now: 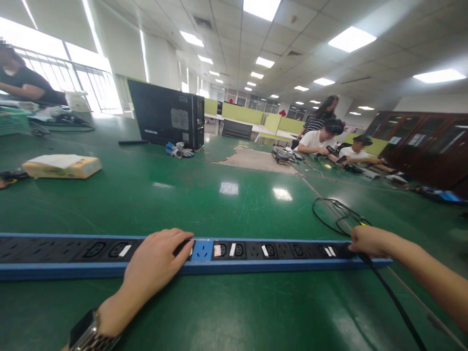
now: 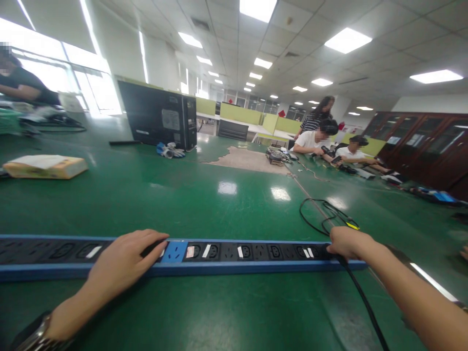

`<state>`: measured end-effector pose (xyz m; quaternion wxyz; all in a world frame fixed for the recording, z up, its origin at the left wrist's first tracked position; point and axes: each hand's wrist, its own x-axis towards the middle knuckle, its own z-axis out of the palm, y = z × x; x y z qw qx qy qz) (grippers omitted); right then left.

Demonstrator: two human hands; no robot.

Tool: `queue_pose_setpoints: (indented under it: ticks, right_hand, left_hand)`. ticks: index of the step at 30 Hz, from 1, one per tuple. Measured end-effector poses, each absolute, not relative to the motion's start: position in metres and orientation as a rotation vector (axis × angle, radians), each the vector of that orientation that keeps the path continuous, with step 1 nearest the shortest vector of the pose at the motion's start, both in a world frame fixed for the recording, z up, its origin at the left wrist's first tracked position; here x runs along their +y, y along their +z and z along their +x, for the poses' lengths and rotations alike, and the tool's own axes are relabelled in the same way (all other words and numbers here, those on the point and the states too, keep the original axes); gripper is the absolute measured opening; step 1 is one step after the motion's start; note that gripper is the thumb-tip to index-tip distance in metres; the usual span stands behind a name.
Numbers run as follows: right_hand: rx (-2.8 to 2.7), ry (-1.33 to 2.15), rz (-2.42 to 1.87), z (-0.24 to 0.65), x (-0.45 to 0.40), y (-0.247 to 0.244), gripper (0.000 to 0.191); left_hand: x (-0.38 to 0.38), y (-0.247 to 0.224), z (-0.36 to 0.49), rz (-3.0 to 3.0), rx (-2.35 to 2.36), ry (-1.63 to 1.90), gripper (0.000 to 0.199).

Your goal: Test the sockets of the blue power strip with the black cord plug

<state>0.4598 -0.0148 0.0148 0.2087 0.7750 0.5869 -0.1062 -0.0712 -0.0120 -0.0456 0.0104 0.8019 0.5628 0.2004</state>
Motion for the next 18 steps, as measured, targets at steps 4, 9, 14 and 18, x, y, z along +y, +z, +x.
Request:
queue_pose_setpoints:
  ticks: [4,9,14,18]
  right_hand:
    - [1.686,-0.208,2.128,0.461,-0.013,0.009,0.025]
    - [1.703,-0.228,2.122,0.468,-0.015,0.004,0.024]
    - [1.672,-0.267,2.163,0.465,-0.022,0.002,0.022]
    - [1.659,-0.272,2.190,0.458,-0.026,0.004,0.020]
  left_hand:
    - [-0.011,-0.045,-0.071,2.506,1.745,0.639,0.038]
    - [-0.011,-0.045,-0.071,2.510,1.750,0.611,0.038]
    - [-0.011,-0.045,-0.070,2.510,1.753,0.596,0.039]
    - [-0.012,-0.044,-0.070,2.512,1.753,0.614,0.038]
